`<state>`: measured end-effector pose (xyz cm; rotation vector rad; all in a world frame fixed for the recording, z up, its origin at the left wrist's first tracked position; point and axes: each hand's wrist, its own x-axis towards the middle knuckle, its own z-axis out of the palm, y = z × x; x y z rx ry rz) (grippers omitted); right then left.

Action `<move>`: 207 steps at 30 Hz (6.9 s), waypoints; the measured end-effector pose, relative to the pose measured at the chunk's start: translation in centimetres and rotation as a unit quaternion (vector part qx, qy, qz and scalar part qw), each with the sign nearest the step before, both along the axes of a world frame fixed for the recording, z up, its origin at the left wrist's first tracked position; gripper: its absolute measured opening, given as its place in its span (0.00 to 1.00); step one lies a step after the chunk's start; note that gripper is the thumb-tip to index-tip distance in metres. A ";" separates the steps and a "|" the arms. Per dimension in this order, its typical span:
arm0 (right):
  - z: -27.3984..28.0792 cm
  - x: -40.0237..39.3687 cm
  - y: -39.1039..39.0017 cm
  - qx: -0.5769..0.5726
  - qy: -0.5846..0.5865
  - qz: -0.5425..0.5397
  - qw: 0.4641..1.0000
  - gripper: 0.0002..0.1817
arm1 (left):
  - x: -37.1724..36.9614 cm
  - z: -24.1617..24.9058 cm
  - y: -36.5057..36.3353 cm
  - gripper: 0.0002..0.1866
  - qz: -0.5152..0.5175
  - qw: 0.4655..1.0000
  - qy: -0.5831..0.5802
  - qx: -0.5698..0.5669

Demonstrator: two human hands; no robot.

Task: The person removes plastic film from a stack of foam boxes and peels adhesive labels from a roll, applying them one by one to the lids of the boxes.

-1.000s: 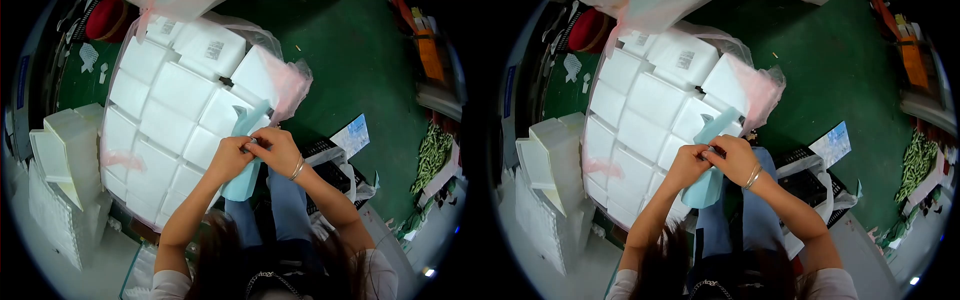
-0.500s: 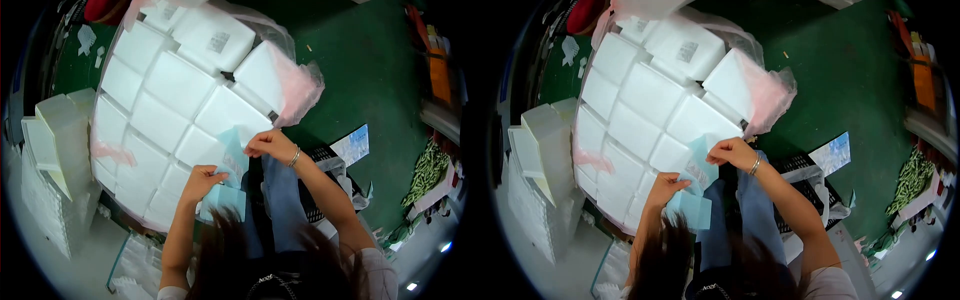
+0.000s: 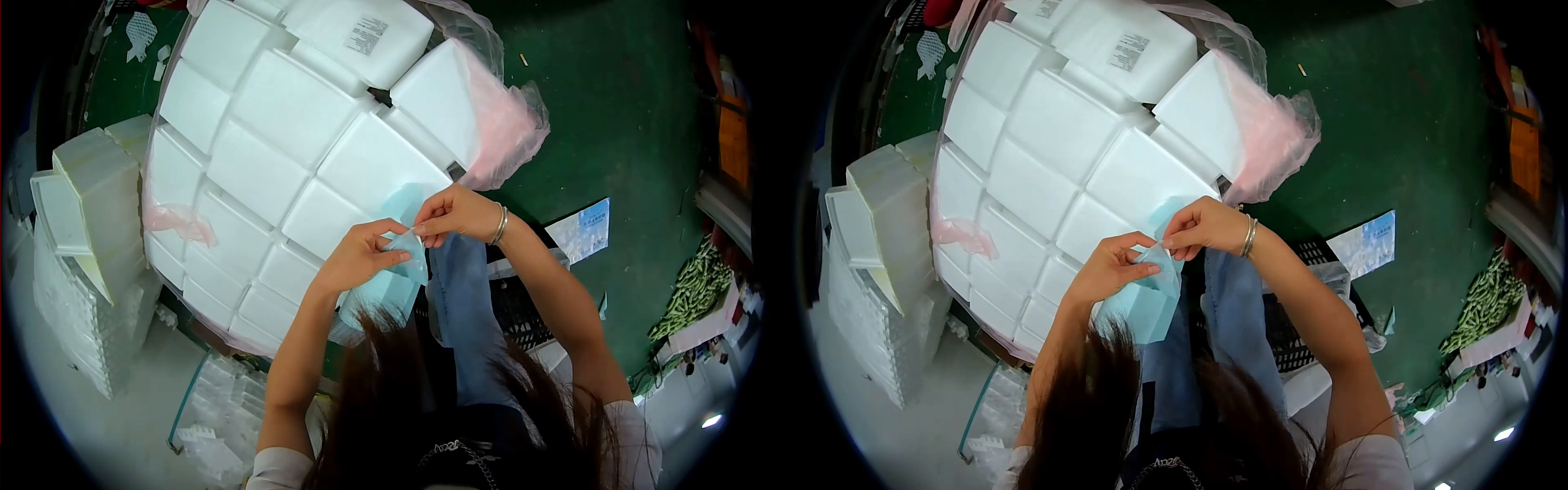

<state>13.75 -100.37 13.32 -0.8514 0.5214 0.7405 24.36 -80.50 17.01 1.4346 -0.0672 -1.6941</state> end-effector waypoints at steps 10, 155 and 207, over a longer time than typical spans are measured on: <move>-5.1 -2.0 1.4 -0.041 0.052 -0.155 0.986 0.05 | -0.5 -2.1 14.1 0.15 0.233 0.952 -0.014 0.200; 13.7 -21.8 6.9 -0.529 0.109 -0.424 0.727 0.10 | 2.0 -18.2 10.4 0.19 -0.173 0.709 -0.665 -0.157; -9.3 2.5 32.7 -0.317 -0.051 -0.103 0.942 0.36 | 12.1 10.6 20.7 0.21 -0.277 0.857 -0.423 0.103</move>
